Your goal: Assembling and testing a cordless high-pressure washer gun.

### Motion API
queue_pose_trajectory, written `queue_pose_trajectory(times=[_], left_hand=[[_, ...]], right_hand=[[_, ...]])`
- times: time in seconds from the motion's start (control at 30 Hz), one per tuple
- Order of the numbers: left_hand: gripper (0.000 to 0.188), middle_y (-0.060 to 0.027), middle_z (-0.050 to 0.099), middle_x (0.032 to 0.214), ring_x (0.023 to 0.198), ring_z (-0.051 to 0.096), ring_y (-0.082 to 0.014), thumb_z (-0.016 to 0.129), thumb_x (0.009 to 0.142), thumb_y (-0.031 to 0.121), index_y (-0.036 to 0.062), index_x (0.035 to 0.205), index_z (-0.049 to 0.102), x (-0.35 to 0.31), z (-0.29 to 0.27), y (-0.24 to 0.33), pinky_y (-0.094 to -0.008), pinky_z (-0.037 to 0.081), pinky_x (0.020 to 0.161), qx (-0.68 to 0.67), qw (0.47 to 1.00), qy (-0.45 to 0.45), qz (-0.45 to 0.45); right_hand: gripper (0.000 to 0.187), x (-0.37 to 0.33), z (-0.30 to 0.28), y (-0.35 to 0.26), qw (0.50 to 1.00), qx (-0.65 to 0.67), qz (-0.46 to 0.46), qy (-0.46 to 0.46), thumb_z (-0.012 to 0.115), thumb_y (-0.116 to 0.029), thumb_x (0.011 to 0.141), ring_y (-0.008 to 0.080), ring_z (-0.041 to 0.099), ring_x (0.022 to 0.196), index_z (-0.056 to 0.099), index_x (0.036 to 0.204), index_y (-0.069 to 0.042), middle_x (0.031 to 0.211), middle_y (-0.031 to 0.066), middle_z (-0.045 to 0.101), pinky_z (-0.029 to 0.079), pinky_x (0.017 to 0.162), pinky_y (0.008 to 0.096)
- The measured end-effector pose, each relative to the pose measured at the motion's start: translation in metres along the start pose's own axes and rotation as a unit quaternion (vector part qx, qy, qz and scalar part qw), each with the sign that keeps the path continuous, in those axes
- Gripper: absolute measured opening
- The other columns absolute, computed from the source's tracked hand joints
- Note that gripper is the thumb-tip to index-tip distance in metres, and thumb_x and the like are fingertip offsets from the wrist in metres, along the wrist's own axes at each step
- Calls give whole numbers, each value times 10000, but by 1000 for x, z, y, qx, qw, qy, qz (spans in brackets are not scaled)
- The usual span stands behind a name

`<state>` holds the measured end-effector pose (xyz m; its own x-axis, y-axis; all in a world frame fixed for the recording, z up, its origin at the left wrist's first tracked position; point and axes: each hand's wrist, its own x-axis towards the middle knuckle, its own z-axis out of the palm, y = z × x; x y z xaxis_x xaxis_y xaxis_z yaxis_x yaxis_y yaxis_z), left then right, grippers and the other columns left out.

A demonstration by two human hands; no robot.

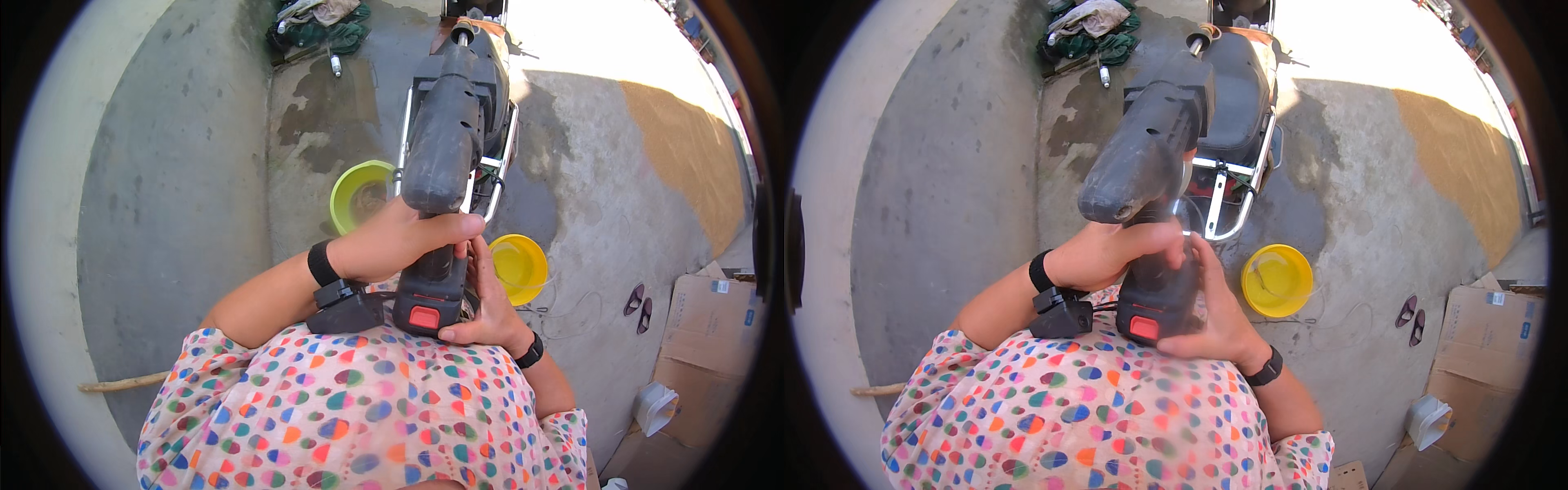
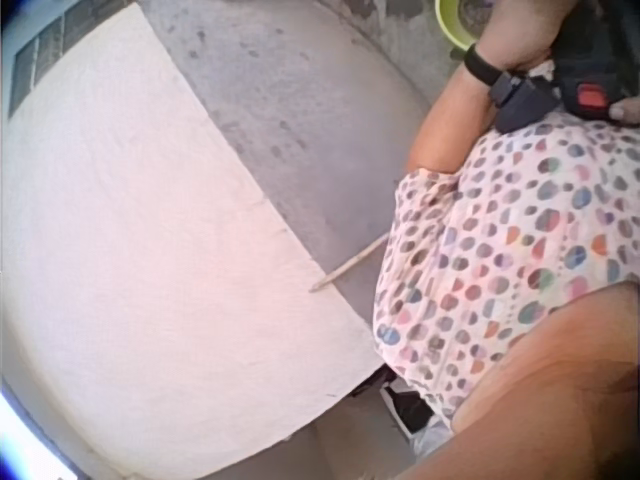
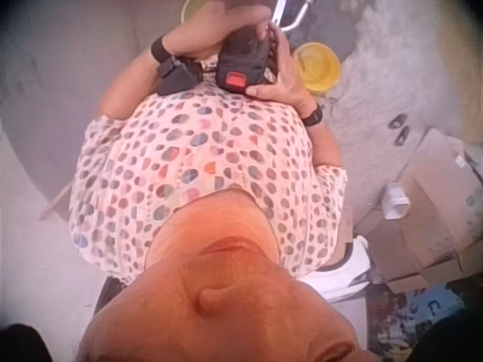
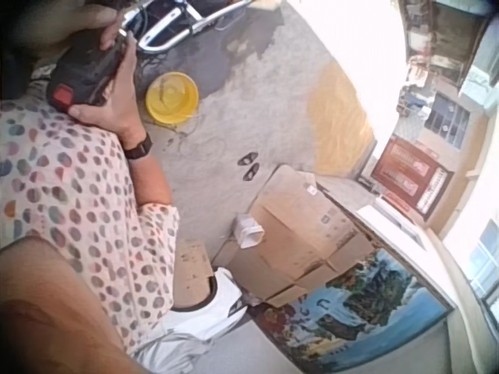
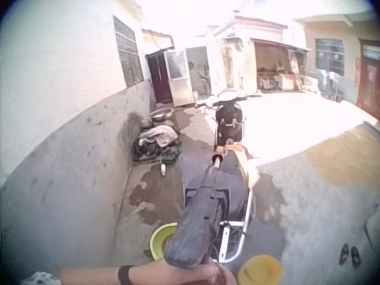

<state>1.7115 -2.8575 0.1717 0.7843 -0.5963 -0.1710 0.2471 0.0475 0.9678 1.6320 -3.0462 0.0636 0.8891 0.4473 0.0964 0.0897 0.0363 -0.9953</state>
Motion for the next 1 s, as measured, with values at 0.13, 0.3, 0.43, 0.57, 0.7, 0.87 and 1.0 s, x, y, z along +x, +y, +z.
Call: queue_pose_trajectory(times=[0.13, 0.3, 0.43, 0.57, 0.7, 0.87, 1.0], left_hand=[[268, -35, 634, 802, 734, 595, -97, 681, 911, 293, 34, 930, 613, -16, -1, -6, -254, 483, 663, -53, 998, -14, -30], [232, -42, 637, 874, 855, 604, -134, 604, 960, 273, 42, 968, 610, -20, 9, -16, -286, 483, 792, -84, 996, -4, -12], [244, -43, 638, 873, 884, 608, -138, 594, 964, 292, 50, 986, 606, -9, 21, -29, -293, 485, 808, -72, 997, -30, -7], [269, -51, 639, 918, 918, 617, -155, 578, 979, 319, 65, 1066, 574, -7, 31, -28, -326, 498, 844, -155, 987, 25, -15], [284, -58, 641, 971, 946, 622, -170, 562, 991, 321, 88, 1150, 529, -1, 15, -28, -366, 507, 870, -223, 972, 66, 32], [297, -70, 614, 1083, 1005, 603, -176, 584, 979, 266, 98, 1211, 507, -3, 21, -37, -355, 491, 894, -250, 958, 105, 91], [681, -90, 505, 1269, 1144, 546, -192, 647, 911, 110, 89, 1427, 203, -9, 59, -42, -363, 453, 983, -258, 944, 127, 164]], right_hand=[[1289, -14, 11, -11, 1000, 21, 9, -10, 891, -373, 620, 306, 289, 1424, 59, 1543, -30, 1516, 186, 272, 216, 1163, 404], [1290, -20, 4, -21, 998, 56, 11, -39, 889, -350, 654, 302, 248, 1443, 13, 1549, -38, 1546, 182, 215, 206, 1168, 410], [1299, -30, -9, -14, 999, 6, 20, -47, 891, -350, 659, 301, 222, 1453, -3, 1550, -43, 1561, 182, 179, 205, 1168, 421], [1284, -40, -15, -19, 998, 28, 39, -26, 888, -349, 666, 290, 226, 1448, 7, 1550, -44, 1555, 177, 190, 225, 1159, 440], [1169, -39, -23, -36, 998, -51, 31, 15, 847, -390, 693, 294, 305, 1411, 119, 1539, -39, 1534, 160, 259, 264, 1141, 440], [838, -21, -29, -66, 982, -179, -32, 42, 761, -210, 802, 281, 453, 1300, 306, 1473, 2, 1407, 164, 433, 350, 1082, 395], [793, -6, -16, -75, 979, -192, -28, 68, 739, -127, 808, 255, 487, 1264, 305, 1453, 28, 1394, 170, 446, 402, 1044, 382]])
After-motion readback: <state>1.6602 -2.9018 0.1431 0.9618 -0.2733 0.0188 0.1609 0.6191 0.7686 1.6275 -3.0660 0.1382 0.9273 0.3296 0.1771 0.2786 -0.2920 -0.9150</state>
